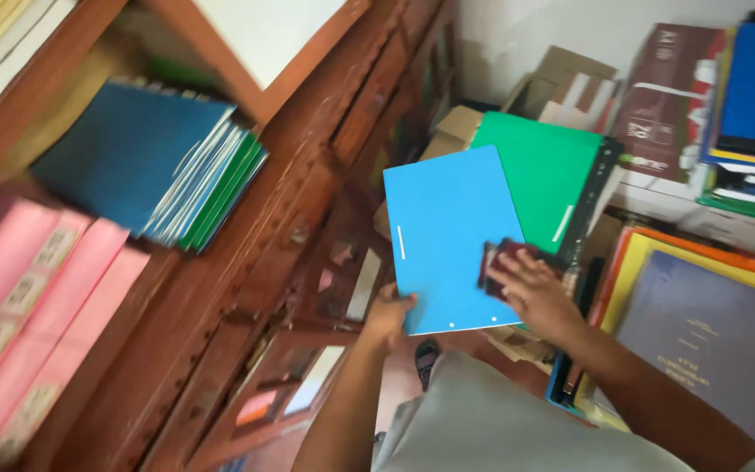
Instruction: The person is wiping dust off various files and folders with a cloth and organizing them on shelves.
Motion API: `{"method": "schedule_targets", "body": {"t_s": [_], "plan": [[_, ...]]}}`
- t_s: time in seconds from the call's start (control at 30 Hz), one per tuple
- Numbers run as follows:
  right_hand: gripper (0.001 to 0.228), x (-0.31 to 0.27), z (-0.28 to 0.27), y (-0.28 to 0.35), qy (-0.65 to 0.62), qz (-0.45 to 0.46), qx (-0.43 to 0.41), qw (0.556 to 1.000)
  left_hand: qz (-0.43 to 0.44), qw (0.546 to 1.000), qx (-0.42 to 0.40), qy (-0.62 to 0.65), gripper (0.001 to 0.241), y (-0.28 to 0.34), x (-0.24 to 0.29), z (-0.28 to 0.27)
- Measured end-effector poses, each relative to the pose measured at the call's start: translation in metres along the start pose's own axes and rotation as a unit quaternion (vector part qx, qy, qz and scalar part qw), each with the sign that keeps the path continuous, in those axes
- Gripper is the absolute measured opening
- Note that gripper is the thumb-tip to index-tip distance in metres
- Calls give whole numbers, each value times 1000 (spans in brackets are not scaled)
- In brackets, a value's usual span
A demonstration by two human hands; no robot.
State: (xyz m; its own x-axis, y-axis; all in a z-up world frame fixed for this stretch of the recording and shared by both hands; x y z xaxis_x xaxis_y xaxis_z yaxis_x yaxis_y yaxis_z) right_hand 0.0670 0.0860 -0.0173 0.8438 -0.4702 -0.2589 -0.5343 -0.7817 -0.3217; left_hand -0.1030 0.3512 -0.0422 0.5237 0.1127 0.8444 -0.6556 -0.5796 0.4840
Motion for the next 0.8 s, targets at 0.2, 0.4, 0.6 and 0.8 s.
{"method": "schedule_targets", "body": {"t_s": [0.2, 0.4, 0.6, 0.8], "plan": [[34, 41, 4, -25, -9, -215, 165, 962, -13, 962, -110, 249, 78, 57, 36, -34], [76, 2, -47, -54, -250, 276, -148, 916, 8, 927, -148, 345, 79, 130, 88, -69], [76, -81, -137, -53, -377, 370, -96, 844, 56, 926, -112, 357, 78, 172, 111, -76], [61, -58, -110, -51, -709, 375, -174, 572, 87, 908, -109, 395, 76, 198, 117, -83]]}}
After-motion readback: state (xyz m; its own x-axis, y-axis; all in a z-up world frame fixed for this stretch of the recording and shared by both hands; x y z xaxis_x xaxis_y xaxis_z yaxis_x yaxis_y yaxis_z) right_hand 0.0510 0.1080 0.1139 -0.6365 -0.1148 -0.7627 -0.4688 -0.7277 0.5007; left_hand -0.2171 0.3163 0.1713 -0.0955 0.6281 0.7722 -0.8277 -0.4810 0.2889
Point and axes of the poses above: each hand's wrist, its own y-axis away from the middle knuckle, its own z-axis out of the palm, x = y × z, the point moved 2 cm from there along -y, towards the middle knuckle, and after that the axes turned 6 degrees about -y, right-handed, at the moved point
